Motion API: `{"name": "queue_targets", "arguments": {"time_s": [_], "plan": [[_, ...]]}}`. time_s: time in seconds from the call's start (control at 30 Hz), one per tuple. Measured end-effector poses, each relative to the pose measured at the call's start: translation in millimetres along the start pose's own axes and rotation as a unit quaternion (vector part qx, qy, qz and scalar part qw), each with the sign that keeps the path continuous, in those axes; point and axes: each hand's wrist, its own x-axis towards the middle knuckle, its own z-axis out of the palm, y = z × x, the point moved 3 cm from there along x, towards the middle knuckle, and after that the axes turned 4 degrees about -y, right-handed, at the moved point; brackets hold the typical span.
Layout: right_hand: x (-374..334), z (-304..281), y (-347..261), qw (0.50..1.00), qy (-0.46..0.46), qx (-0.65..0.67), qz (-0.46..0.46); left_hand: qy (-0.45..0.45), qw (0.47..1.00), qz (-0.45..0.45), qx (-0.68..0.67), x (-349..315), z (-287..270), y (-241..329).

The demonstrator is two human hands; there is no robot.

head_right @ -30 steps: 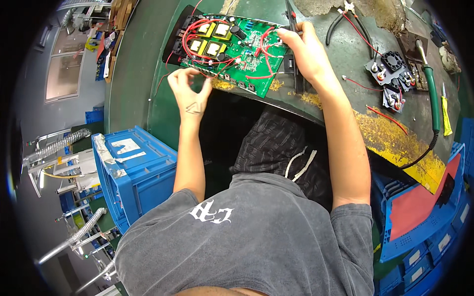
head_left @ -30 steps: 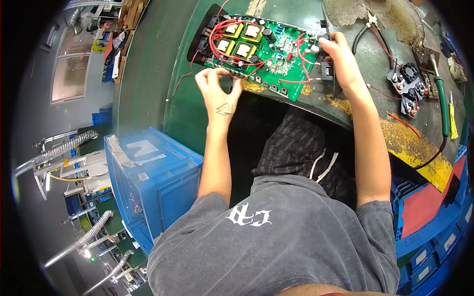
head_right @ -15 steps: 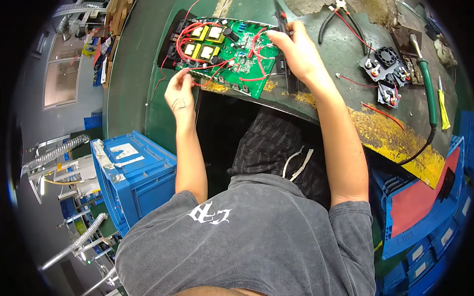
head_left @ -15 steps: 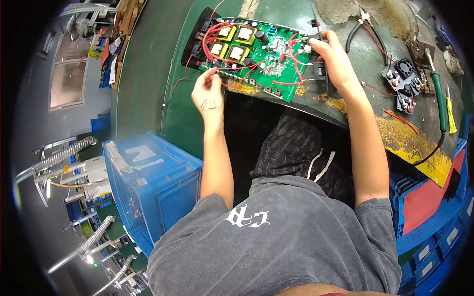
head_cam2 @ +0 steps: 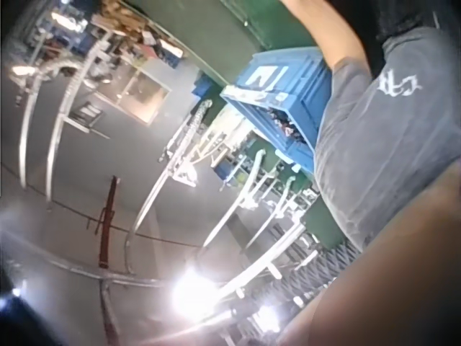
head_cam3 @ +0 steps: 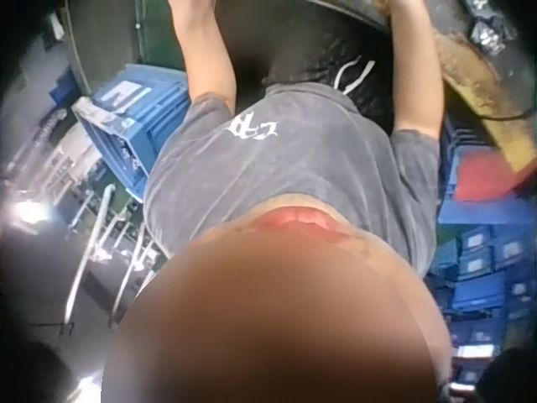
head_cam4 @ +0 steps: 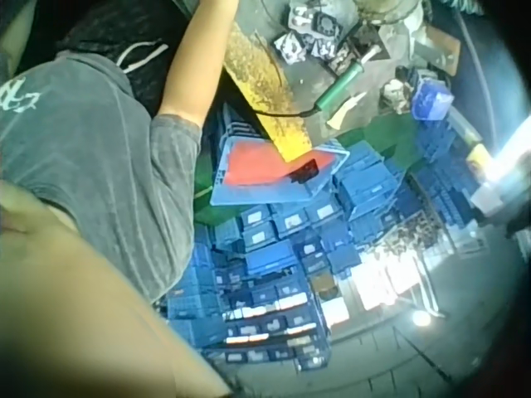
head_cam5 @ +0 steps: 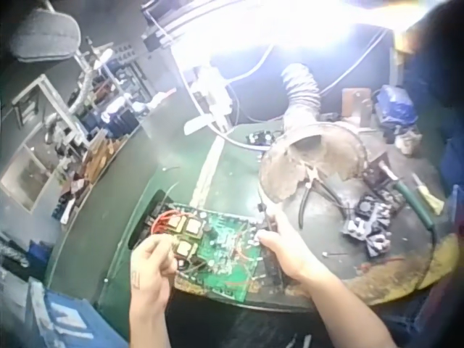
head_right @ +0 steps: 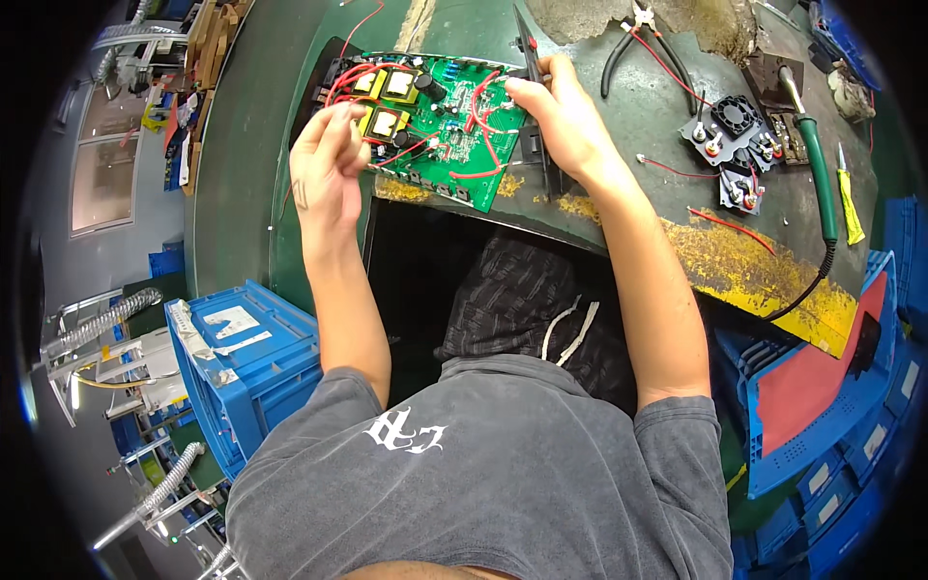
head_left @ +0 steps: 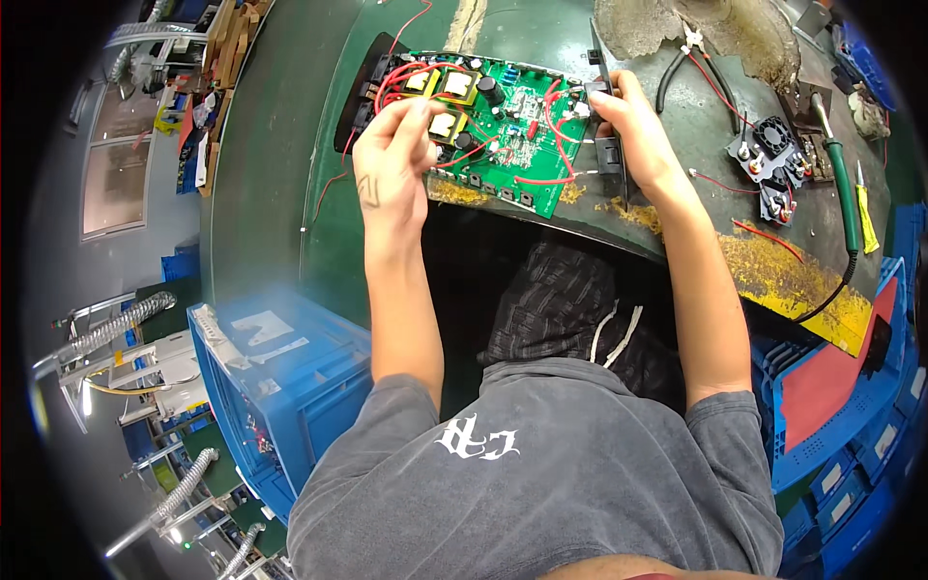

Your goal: Assembling and soldering electronic components onto a circuit board.

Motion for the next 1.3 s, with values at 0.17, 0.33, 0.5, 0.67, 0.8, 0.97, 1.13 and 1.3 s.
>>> {"name": "queue_targets", "arguments": {"time_s": [0.17, 0.33, 0.5, 0.67, 0.8, 0.97, 1.13, 1.3], "plan": [[-2.3, -1.8, -2.8, 1.0, -0.001, -0.006, -0.007, -0.084, 0.98, 0.146, 0.108, 39.9, 41.2, -0.4], [-7.6, 3.3, -10.9, 1.0, -0.013, -0.008, -0.01, -0.179, 0.984, 0.002, -0.022, 64.3, 62.3, -19.1], [-5.3, 0.1, -5.4, 0.999, -0.031, 0.015, -0.008, -0.244, 0.969, -0.013, 0.039, 78.2, 85.4, -38.3], [-5.3, 1.9, -6.2, 0.999, -0.027, 0.018, 0.005, -0.261, 0.963, -0.025, 0.061, 83.1, 84.2, -44.6], [-7.6, 0.0, -11.4, 1.0, -0.017, 0.007, 0.01, -0.245, 0.967, -0.017, 0.065, 88.3, 83.2, -49.1], [-6.3, 3.1, -12.4, 1.0, -0.023, 0.0, 0.008, -0.211, 0.967, 0.052, 0.133, 89.7, 72.5, -51.2], [-6.6, -0.7, -11.4, 1.0, -0.012, -0.009, 0.007, -0.166, 0.933, 0.142, 0.284, 78.6, 79.8, -36.2], [-6.0, 2.3, -8.0, 1.0, -0.011, 0.008, 0.016, -0.153, 0.906, 0.217, 0.331, 76.9, 78.4, -28.0]]}}
